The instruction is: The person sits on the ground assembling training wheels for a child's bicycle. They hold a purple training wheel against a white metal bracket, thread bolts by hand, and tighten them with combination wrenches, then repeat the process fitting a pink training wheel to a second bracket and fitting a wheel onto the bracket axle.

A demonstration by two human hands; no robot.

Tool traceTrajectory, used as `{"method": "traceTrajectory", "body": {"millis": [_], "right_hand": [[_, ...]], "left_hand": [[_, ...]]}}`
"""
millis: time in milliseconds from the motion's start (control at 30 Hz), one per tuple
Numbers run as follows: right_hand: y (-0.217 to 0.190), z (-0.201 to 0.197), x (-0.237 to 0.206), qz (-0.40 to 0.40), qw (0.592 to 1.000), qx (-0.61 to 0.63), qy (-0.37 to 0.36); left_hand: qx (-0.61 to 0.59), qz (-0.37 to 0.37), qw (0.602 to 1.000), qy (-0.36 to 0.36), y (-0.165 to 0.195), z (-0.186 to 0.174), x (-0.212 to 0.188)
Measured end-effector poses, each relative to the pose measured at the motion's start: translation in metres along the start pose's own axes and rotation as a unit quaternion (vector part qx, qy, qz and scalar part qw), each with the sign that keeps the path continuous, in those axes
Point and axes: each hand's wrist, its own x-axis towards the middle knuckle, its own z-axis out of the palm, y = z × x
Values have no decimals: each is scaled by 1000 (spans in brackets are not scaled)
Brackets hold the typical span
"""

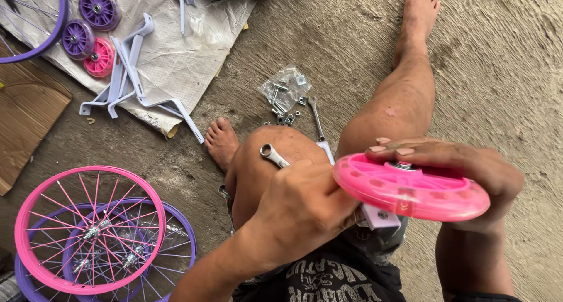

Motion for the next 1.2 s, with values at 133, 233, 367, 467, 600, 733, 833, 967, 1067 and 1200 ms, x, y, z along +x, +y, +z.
{"method": "traceTrajectory", "body": {"millis": [133, 233, 367, 467, 600, 733, 833, 967, 1067, 1200], "right_hand": [[-6, 8, 4, -63, 998, -27, 14], [-5, 16, 0, -74, 995, 26, 54], [8, 14, 0, -105, 993, -6, 54], [17, 2, 0, -107, 993, 18, 43], [26, -7, -1, -164, 986, -18, -11], [28, -3, -5, -144, 989, -29, 14], [25, 0, -4, -147, 988, 52, 23], [16, 4, 0, -152, 987, 48, 26], [7, 8, 0, -136, 990, 4, 35], [-1, 7, -1, -120, 992, -14, 22]], "left_hand": [[-29, -37, 999, 22, 1, 0, 2], [-32, -59, 997, 36, 0, 4, 2], [-30, -63, 996, 56, -2, 7, 2], [-45, -69, 994, 71, -3, 6, 2], [-45, -74, 993, 80, -2, 3, 2], [-50, -69, 993, 80, 0, 2, 3], [-54, -78, 992, 84, 1, 1, 3], [-48, -80, 991, 94, 1, -1, 2], [-36, -69, 992, 100, 0, 0, 1], [-42, -70, 990, 115, 0, 3, -1]]}}
